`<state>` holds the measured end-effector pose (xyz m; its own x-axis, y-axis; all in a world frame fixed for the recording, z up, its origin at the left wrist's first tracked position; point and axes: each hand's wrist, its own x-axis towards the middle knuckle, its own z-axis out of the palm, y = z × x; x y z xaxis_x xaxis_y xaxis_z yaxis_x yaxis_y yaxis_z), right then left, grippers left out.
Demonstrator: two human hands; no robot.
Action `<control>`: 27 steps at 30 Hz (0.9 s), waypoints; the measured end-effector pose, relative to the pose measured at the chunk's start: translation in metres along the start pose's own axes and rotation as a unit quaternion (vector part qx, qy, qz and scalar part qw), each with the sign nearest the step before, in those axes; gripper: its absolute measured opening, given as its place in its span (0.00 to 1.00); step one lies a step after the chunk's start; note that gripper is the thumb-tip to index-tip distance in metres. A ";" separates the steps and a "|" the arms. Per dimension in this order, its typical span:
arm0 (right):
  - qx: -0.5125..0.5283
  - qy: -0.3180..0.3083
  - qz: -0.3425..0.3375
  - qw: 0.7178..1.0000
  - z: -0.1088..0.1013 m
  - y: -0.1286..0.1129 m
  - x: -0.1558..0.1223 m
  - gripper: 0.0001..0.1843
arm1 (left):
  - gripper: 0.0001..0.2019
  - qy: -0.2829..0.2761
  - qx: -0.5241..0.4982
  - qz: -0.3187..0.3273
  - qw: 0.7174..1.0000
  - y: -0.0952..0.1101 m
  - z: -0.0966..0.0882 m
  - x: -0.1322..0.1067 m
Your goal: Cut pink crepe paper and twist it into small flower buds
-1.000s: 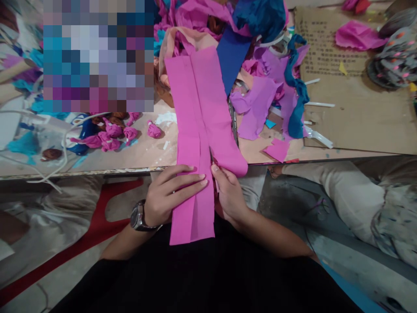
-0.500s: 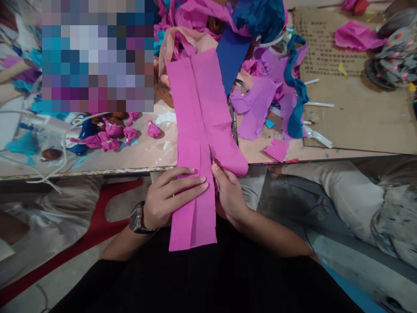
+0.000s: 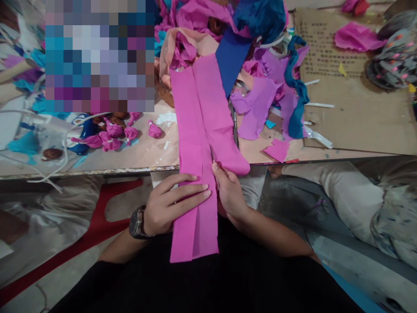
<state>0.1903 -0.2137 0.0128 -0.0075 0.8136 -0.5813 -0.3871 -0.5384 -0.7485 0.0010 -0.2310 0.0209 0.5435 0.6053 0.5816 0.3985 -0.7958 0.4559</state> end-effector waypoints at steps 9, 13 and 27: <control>-0.023 -0.003 0.004 1.000 -0.001 -0.003 -0.001 0.20 | 0.16 0.001 0.011 0.006 1.000 0.001 0.001 0.003; -0.024 -0.003 0.008 1.000 0.000 -0.003 -0.001 0.22 | 0.17 -0.001 0.014 0.005 1.000 0.003 0.000 0.003; 0.019 0.013 0.038 0.999 -0.002 0.001 -0.005 0.22 | 0.19 -0.001 0.013 -0.008 1.000 -0.002 -0.005 0.000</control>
<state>0.1914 -0.2188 0.0146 -0.0145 0.7650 -0.6438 -0.4213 -0.5886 -0.6899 -0.0031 -0.2295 0.0232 0.5381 0.6179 0.5733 0.4256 -0.7863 0.4480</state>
